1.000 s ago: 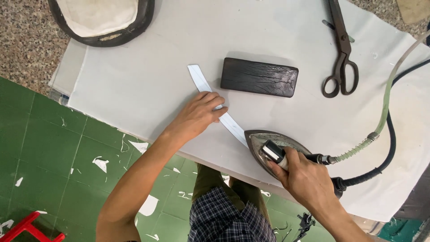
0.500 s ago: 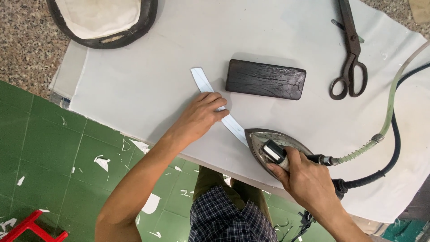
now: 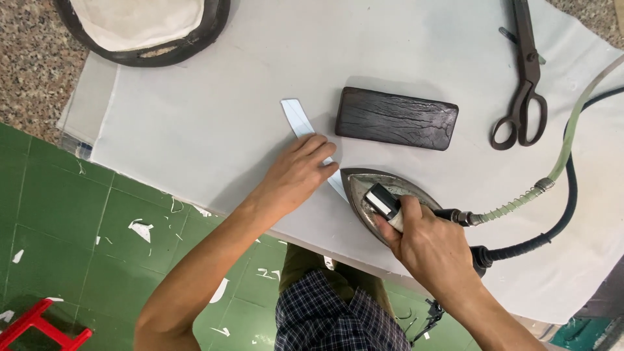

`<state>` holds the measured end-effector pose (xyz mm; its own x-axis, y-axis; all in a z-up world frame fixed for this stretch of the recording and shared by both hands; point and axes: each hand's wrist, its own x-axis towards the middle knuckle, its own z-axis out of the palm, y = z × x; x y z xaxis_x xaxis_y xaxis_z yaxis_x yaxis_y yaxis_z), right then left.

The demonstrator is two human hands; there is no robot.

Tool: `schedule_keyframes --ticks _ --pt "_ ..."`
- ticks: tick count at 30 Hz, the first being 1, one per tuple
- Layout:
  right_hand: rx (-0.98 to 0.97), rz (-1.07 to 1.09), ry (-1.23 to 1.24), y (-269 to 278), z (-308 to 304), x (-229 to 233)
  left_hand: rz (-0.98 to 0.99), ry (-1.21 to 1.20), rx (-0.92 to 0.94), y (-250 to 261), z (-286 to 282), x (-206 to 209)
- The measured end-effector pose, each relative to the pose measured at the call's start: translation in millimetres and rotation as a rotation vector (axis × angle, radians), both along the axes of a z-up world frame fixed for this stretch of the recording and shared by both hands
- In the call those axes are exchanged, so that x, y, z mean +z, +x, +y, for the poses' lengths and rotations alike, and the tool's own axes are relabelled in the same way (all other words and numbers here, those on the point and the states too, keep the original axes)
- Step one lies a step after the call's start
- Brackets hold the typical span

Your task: The person irons a long, light-blue fabric strip on a white work surface using a steam iron. They repeatedly reposition the strip and use a black rectangular block to press down sections while ironing. Scissors and other fabric pieces are visible nearby.

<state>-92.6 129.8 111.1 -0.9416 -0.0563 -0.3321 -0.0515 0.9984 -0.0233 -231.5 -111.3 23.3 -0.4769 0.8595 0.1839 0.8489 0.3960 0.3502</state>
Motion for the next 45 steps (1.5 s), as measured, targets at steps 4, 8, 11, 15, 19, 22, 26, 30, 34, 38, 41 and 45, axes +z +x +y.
schedule_keyframes --ticks 4,8,11,15,19,22,26,30,34,38,41,45 --pt "0.018 0.009 0.019 0 -1 0 -0.003 -0.054 0.065 -17 -24 15" --pt "-0.02 -0.024 0.004 1 -1 -2 0.137 -0.083 0.093 -18 -32 19" --pt "-0.054 -0.105 0.014 -2 -3 1 0.168 -0.079 0.054 -12 -23 7" --pt "-0.039 -0.023 -0.028 0 -2 1 0.204 -0.112 0.023 -13 -17 -6" --pt "-0.086 -0.074 -0.064 0 -2 0 0.128 -0.083 0.002 -18 -18 -15" --pt "-0.103 -0.086 -0.072 -6 -7 2 0.101 -0.11 -0.006 -20 -16 -12" --pt "-0.036 0.02 -0.001 -11 -13 -3 0.124 -0.127 0.007 -23 -14 -4" --pt "-0.011 0.016 0.036 -18 -19 -5 0.106 -0.145 0.011 -29 -20 -1" --pt "-0.001 -0.015 0.036 -21 -22 -2 0.12 -0.045 0.121 -56 -51 14" --pt "-0.056 -0.053 0.009 -22 -22 -2 0.274 0.165 0.315 -59 -78 31" --pt "-0.109 -0.098 -0.006 -25 -25 2 0.271 0.08 0.254 -28 -76 12" --pt "-0.11 -0.09 -0.003 -23 -24 1 0.293 -0.031 0.183 2 -62 0"
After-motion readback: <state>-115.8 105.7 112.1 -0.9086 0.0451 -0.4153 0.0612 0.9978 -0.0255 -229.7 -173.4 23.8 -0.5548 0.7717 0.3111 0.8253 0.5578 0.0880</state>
